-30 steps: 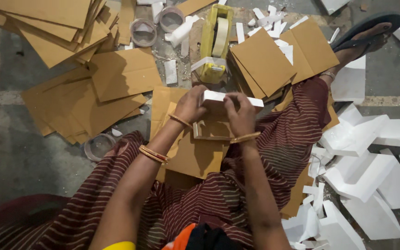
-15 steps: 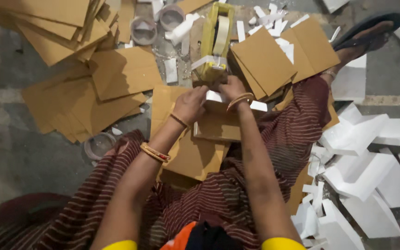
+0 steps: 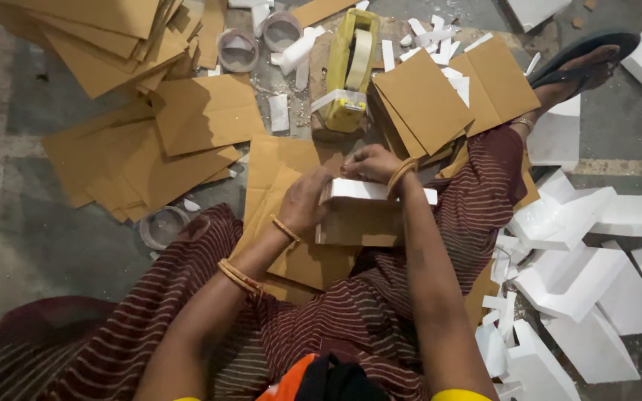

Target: The person sits on the floor and assembles small cardboard boxes by inserting white foam inserts into the box bodies. They use a tape dispenser to seal the boxes and place the finished units into a stack.

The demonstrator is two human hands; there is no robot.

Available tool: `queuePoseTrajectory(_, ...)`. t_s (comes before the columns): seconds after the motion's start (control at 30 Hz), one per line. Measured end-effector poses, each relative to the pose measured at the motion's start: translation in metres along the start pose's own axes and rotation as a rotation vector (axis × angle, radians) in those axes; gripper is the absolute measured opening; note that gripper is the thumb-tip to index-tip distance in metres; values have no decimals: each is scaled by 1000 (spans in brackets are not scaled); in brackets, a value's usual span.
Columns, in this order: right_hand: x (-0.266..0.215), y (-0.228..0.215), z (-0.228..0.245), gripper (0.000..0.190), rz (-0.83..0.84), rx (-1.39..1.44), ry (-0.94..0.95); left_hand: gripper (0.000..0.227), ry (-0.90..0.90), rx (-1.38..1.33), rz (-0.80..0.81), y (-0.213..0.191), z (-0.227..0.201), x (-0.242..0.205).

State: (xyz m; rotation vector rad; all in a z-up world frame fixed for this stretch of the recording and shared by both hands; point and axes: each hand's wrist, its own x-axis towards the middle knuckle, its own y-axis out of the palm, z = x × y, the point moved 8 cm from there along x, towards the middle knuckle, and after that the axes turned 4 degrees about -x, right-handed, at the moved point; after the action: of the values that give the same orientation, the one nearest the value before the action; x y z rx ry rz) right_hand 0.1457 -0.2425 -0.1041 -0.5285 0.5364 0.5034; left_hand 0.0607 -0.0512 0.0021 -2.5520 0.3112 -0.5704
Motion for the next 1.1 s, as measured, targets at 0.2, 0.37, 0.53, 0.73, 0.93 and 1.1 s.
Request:
queuePoseTrajectory(0.2, -5, 16, -15, 14, -5, 34, 51, 58, -277, -290, 200, 4, 16, -15)
queuePoseTrajectory(0.37, -8, 17, -11, 17, -32, 36, -71, 65, -117, -282, 214, 8, 1, -8)
queuePoseTrajectory(0.53, -5, 15, -16, 20, -93, -75, -73, 63, -113, -412, 168, 23, 13, -12)
queuePoseTrajectory(0.73, -1, 20, -13, 30, -121, 18, -83, 58, -108, -123, 153, 37, 44, -22)
queuePoseTrajectory(0.93, -69, 16, 52, 46, -357, -91, -186, 56, -118, 11, 186, 41, 54, -28)
queuePoseTrajectory(1.1, -132, -10, 61, 79, -311, -682, -149, 55, -221, 1, 184, 41, 61, -30)
